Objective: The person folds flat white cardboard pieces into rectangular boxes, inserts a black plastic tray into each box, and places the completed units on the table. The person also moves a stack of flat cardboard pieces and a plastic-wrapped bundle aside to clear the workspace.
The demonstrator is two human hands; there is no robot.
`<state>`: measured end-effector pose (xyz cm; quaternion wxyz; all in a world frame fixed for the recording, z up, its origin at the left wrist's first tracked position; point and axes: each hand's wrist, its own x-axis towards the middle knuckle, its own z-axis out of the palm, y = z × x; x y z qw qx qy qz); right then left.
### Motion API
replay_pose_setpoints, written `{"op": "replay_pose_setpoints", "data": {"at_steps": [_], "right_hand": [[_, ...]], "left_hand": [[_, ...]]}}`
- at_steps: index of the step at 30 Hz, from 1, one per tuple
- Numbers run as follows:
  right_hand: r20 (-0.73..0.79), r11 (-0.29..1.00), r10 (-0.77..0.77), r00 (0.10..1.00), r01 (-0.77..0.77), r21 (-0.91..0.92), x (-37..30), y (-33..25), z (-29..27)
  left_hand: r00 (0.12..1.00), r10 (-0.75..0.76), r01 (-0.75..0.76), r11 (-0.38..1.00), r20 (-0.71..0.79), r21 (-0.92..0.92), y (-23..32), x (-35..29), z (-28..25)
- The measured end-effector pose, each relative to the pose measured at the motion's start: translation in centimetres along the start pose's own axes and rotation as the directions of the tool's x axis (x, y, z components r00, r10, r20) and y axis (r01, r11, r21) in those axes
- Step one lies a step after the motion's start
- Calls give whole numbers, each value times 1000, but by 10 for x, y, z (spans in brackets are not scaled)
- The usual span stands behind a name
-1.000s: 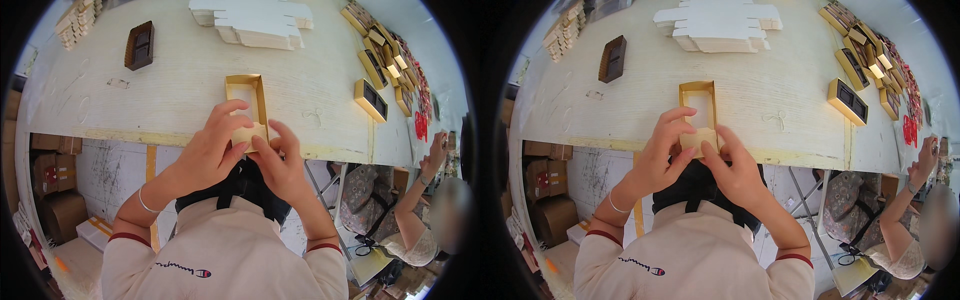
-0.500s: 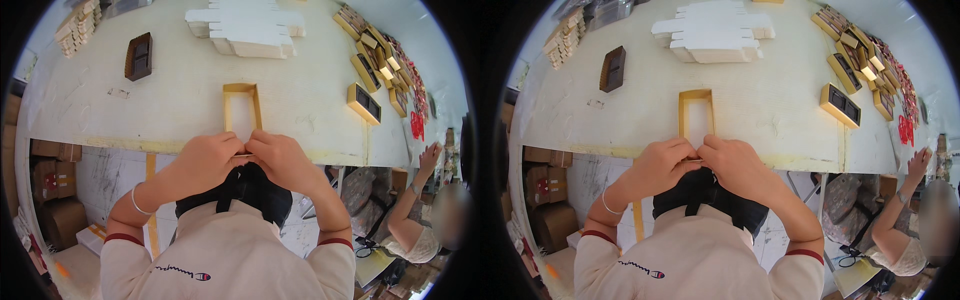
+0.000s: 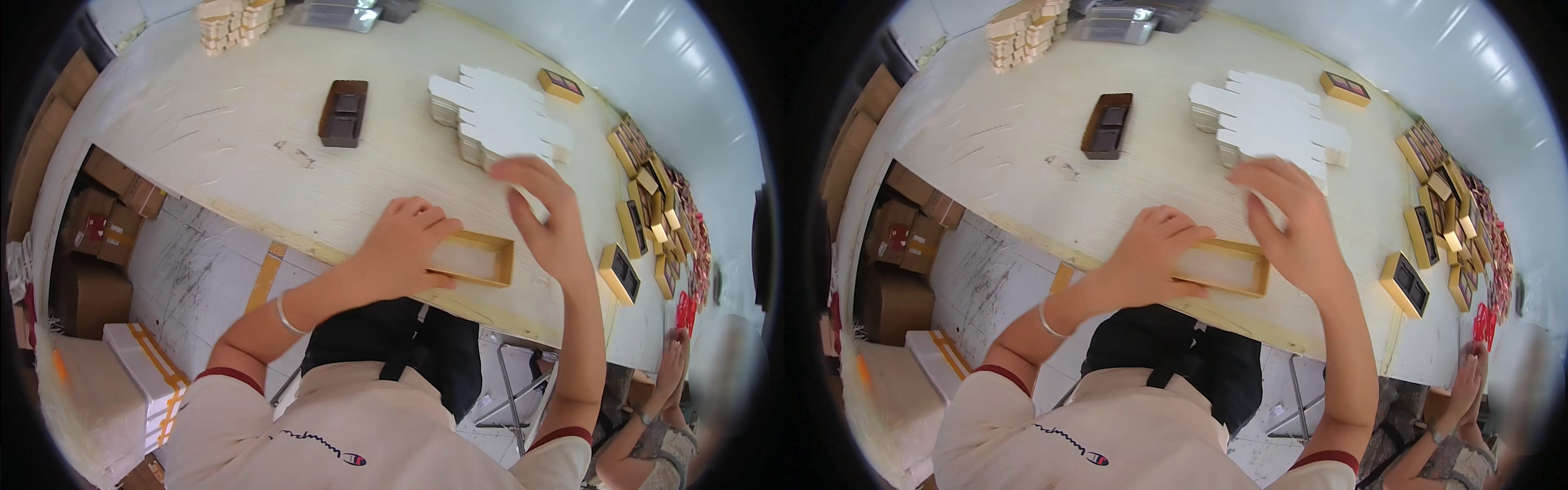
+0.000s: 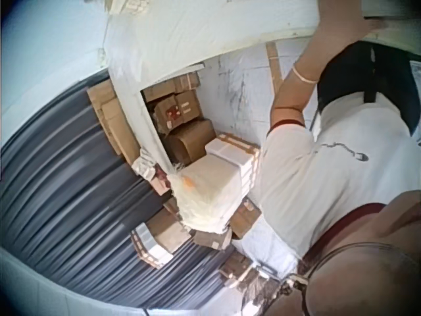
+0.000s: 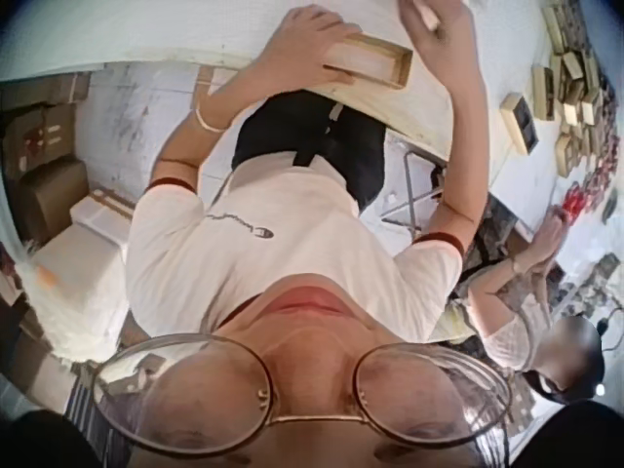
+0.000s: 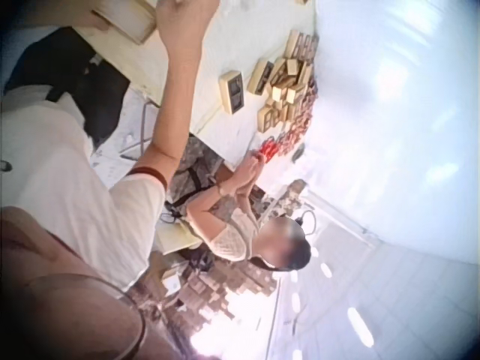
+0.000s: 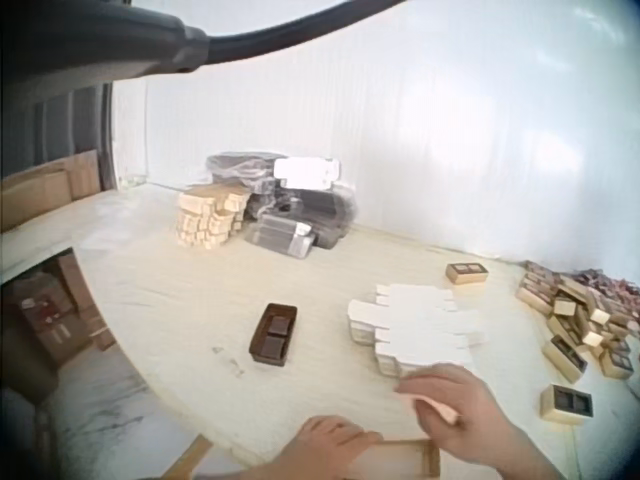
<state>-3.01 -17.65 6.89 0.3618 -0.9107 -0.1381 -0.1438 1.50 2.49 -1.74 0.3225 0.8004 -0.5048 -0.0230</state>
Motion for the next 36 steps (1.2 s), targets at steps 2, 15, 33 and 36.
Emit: {"op": "replay_pose_setpoints", "data": {"at_steps": [2, 15, 33, 36], "right_hand": [[14, 967, -209, 978, 209, -143, 41, -4, 44], [208, 950, -222, 953, 259, -175, 142, 16, 132], [103, 262, 696, 710, -386, 884, -120, 11, -17], [95, 188, 777, 622, -373, 909, -109, -2, 2]], "left_hand": [[994, -20, 19, 1000, -112, -2, 4, 0, 10], [986, -12, -15, 987, -166, -162, 2, -1, 9], [981, -24, -6, 988, -191, -154, 14, 9, 12], [994, 51, -62, 991, -92, -121, 21, 13, 8]]}}
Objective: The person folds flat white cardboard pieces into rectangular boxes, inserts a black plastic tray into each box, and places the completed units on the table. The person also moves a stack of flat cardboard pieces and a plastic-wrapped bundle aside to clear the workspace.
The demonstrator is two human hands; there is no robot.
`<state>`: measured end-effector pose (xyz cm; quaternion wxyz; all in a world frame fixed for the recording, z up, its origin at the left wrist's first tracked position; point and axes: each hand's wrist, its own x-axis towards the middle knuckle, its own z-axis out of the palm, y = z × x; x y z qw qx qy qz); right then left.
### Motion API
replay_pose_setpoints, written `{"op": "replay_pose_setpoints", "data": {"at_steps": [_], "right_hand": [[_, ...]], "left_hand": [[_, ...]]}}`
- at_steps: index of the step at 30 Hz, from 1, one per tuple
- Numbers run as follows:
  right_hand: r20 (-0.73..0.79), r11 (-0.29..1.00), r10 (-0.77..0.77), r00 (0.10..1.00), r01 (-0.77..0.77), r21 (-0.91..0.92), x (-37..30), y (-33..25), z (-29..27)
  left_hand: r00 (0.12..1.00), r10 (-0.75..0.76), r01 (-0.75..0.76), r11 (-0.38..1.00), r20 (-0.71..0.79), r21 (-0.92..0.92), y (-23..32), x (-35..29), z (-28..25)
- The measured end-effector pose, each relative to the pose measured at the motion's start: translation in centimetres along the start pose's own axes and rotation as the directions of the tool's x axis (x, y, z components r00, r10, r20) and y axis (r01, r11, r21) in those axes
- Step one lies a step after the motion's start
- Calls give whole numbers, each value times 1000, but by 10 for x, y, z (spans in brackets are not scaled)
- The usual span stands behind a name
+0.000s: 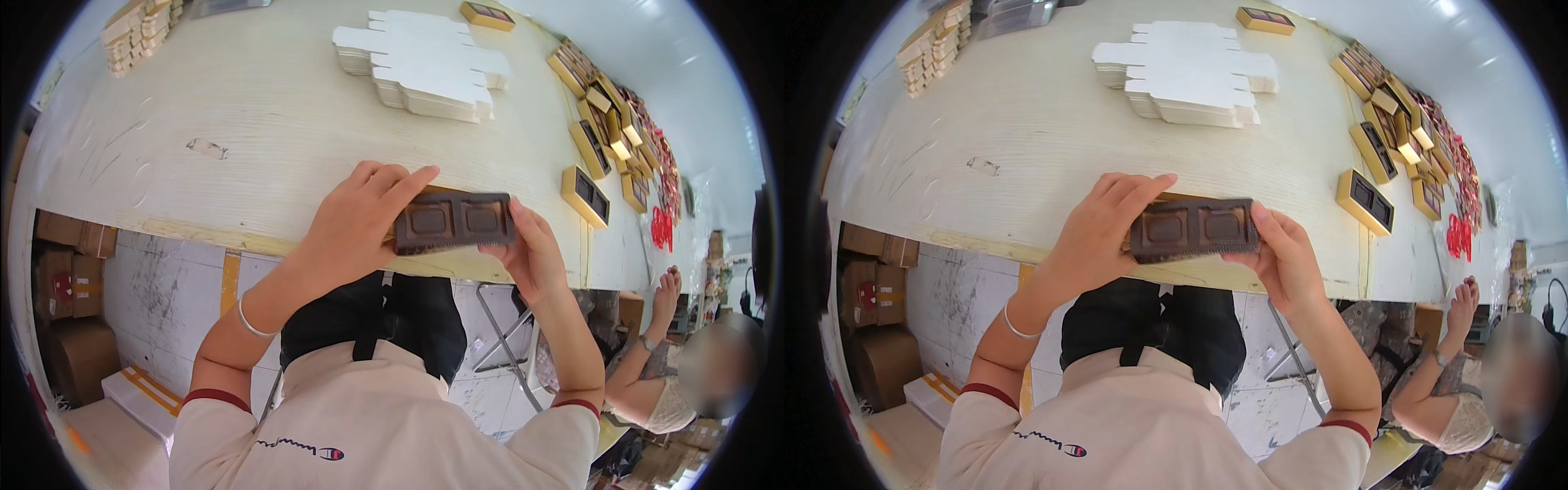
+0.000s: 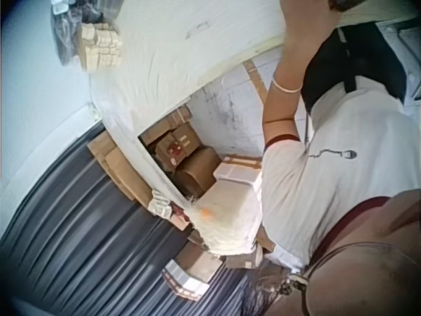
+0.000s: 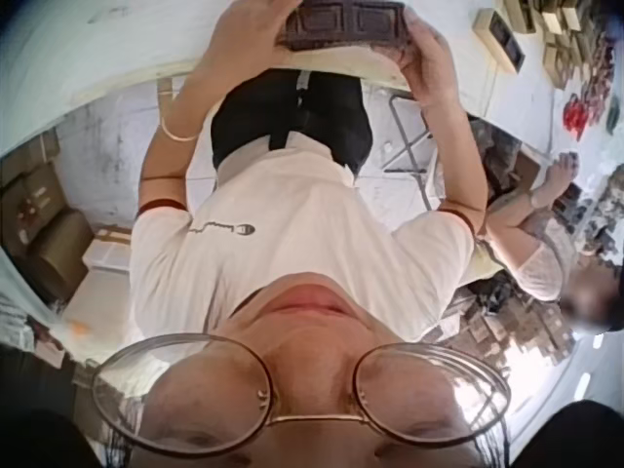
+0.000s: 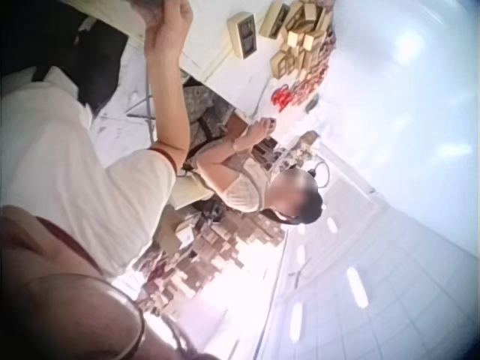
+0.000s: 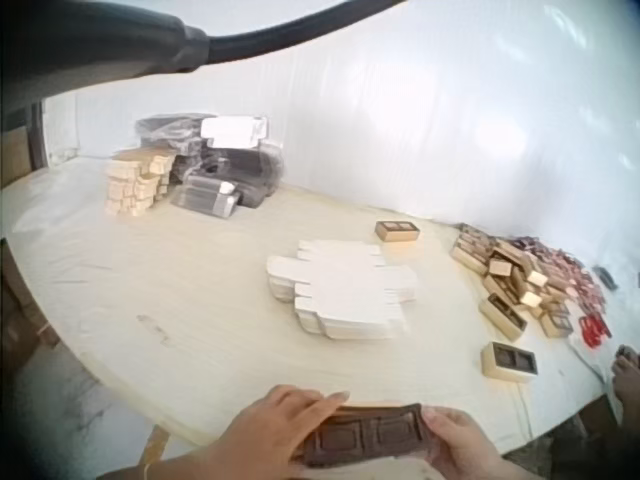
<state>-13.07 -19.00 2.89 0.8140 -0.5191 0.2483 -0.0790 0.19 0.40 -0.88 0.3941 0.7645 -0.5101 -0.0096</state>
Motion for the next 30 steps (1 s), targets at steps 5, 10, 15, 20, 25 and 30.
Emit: {"op": "replay_pose_setpoints", "data": {"at_steps": [5, 10, 15, 20, 25, 30], "right_hand": [[-13, 994, -46, 999, 45, -96, 17, 1, -15], [18, 954, -108, 994, 109, -280, 8, 15, -9], [390, 607, -322, 863, 504, -615, 9, 7, -22], [819, -187, -314, 480, 815, -549, 16, 3, -21], [873, -377, -113, 474, 793, -479, 19, 0, -7], [842, -179, -92, 532, 823, -539, 19, -15, 3]], "left_hand": [[994, -48, 47, 999, 95, 13, -2, 1, -7], [994, 22, -25, 999, 111, 22, -3, 2, -4], [979, 57, -59, 998, 196, 3, -11, 7, -10], [979, 60, -51, 997, 194, -49, -8, 5, -9], [971, 86, -81, 996, 222, -31, -9, 10, -8], [959, 114, -139, 987, 259, 80, -11, 16, -14]]}}
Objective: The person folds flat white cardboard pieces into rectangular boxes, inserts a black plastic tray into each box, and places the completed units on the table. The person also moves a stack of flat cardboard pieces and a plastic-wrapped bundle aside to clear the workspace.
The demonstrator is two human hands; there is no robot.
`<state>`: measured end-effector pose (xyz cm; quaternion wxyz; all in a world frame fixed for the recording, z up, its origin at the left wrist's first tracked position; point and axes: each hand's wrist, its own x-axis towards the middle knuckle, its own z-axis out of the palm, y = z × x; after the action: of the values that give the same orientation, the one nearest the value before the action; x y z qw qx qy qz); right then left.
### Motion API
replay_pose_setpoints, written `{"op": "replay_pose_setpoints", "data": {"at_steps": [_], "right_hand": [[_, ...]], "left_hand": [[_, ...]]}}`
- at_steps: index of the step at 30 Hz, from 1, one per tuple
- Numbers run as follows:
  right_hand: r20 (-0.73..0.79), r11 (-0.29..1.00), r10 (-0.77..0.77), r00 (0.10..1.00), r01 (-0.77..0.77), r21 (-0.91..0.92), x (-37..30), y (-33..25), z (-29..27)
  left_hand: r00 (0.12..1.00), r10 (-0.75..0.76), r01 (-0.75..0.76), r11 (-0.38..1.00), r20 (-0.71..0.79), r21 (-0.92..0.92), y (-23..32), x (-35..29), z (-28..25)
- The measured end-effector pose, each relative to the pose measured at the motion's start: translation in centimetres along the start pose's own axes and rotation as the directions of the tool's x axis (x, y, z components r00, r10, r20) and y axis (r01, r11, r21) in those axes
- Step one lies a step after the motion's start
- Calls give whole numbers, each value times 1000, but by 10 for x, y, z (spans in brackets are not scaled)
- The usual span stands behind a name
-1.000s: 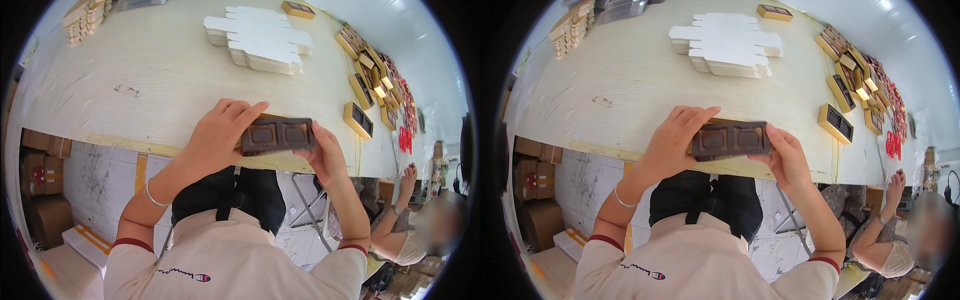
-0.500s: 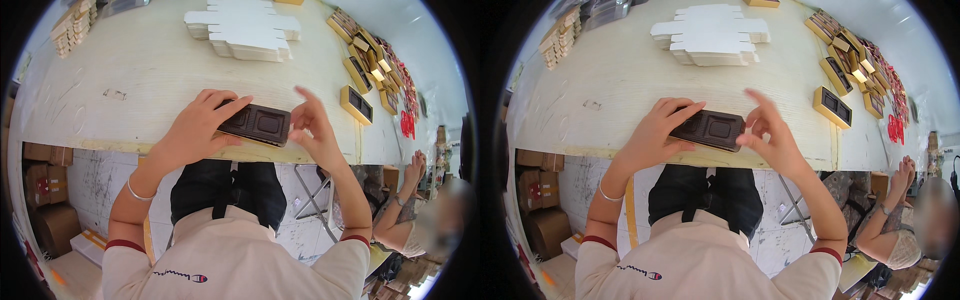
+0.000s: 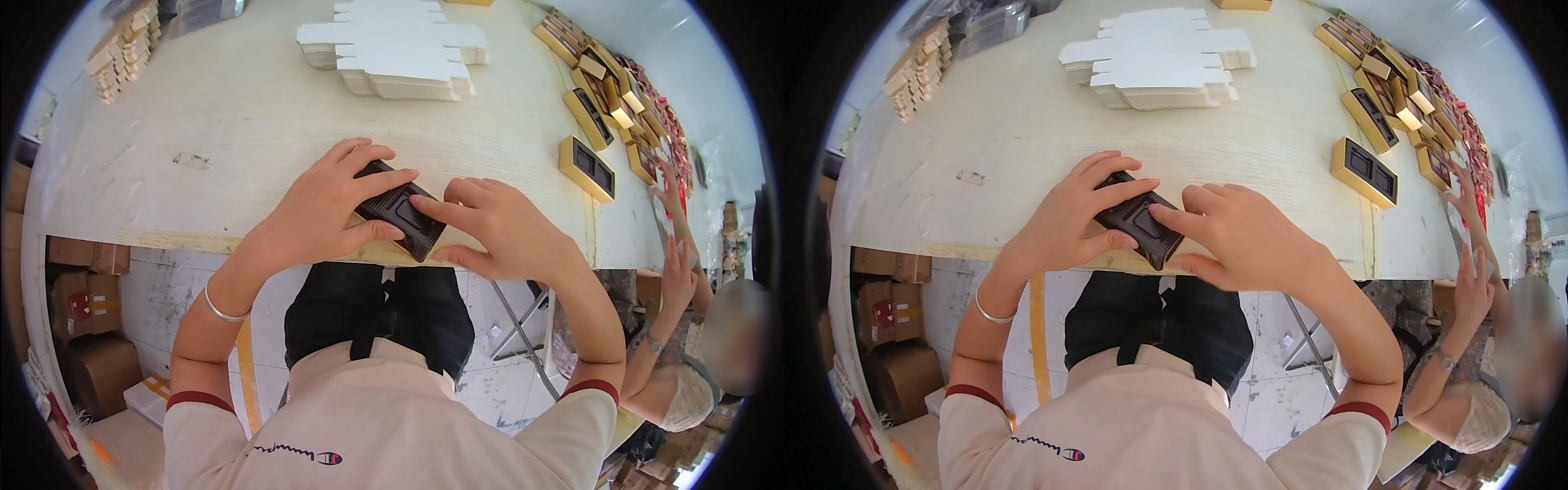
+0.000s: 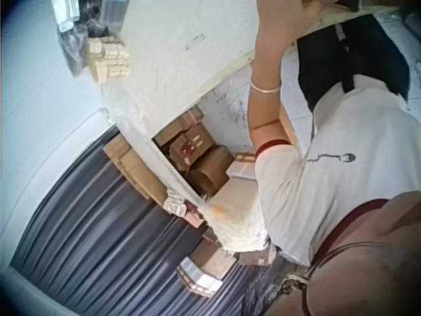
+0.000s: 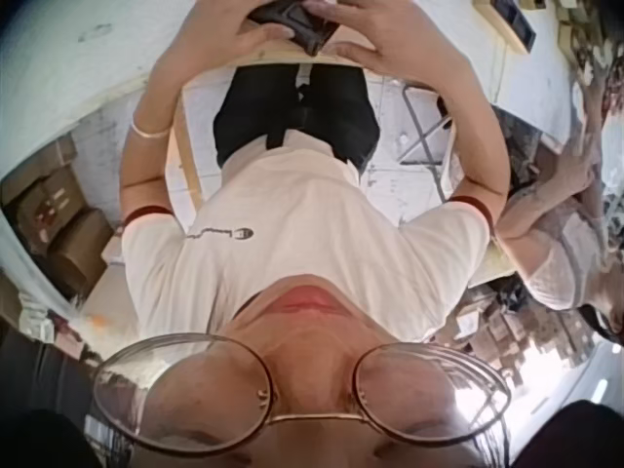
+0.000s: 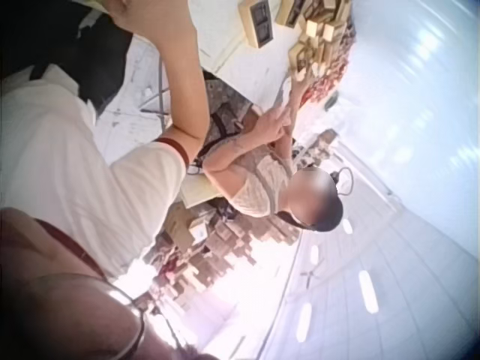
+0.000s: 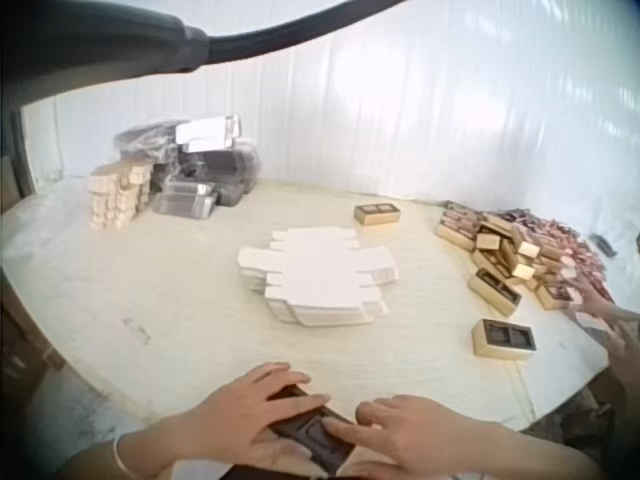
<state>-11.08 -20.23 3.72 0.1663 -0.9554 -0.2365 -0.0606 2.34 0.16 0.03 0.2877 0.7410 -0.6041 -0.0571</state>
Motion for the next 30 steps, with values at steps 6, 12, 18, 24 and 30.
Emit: {"op": "replay_pose_setpoints", "data": {"at_steps": [6, 12, 18, 24, 30], "right_hand": [[-95, 995, 83, 992, -88, -53, -5, -10, 18], [-29, 936, 182, 983, -182, -302, -3, -29, 23], [-134, 955, 202, 970, -226, -195, -10, -30, 44], [-290, 965, 187, 939, -230, -123, -3, -32, 64], [-362, 980, 136, 922, -178, -84, -1, -24, 58]], "left_hand": [[1000, -13, 14, 995, 8, -97, -1, 3, -1], [997, 14, -7, 997, 78, -81, -8, -1, -9], [995, -29, 40, 993, 97, -111, -21, -11, -8], [992, -22, -36, 893, 124, 449, -5, -18, -9], [978, -74, 22, 966, 195, 256, -4, -12, -19]]}}
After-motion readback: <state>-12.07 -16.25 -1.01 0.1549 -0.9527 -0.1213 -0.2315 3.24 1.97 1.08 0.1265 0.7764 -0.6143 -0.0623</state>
